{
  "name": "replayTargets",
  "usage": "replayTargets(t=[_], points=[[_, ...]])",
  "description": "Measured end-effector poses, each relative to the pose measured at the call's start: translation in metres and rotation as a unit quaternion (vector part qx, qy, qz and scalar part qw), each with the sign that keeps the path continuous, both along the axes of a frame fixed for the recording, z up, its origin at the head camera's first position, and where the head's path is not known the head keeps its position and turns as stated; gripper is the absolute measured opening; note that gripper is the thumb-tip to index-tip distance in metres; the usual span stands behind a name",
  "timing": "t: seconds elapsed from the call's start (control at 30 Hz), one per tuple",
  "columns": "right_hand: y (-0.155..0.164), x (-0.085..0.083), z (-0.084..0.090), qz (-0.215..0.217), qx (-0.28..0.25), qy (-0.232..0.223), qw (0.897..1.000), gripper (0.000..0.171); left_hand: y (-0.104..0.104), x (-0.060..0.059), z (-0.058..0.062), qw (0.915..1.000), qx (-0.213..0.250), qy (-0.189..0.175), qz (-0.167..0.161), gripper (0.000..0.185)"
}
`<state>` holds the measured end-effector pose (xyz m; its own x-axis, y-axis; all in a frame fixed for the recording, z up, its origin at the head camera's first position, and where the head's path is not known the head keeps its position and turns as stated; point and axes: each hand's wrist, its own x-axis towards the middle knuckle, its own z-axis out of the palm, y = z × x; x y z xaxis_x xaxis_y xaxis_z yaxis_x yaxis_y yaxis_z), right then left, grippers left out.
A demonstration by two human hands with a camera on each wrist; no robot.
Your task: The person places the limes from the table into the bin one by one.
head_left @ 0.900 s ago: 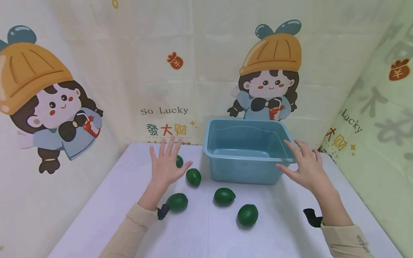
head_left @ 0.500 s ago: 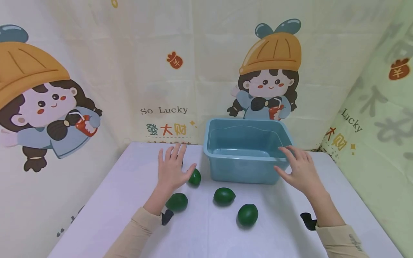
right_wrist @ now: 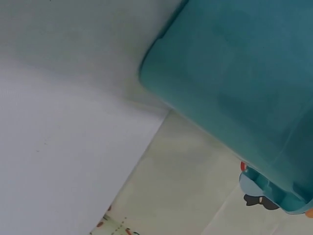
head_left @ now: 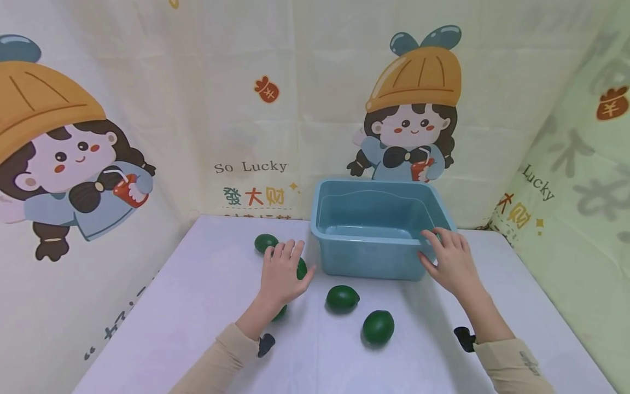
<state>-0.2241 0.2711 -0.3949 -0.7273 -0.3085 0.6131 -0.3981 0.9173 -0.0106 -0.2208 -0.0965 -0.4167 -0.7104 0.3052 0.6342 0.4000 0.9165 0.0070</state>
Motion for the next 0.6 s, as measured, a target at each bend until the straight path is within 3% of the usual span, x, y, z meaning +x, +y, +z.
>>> replayTargets(t=[0.2,0.4,0.6], points=[[0.001,-0.003,-0.005,0.007,0.005,0.009,1.0,0.05,0.011,0.002,-0.01,0.9993,-0.017,-0.014,-0.031,0.052],[0.001,-0.006,-0.011,0.017,0.001,0.02,1.0,0.042,0.023,-0.001,-0.026,0.9974,-0.038,0.002,-0.062,0.05],[-0.001,-0.008,-0.013,0.015,-0.006,0.021,1.0,0.035,0.034,0.001,-0.038,0.994,-0.078,-0.03,-0.071,0.051]])
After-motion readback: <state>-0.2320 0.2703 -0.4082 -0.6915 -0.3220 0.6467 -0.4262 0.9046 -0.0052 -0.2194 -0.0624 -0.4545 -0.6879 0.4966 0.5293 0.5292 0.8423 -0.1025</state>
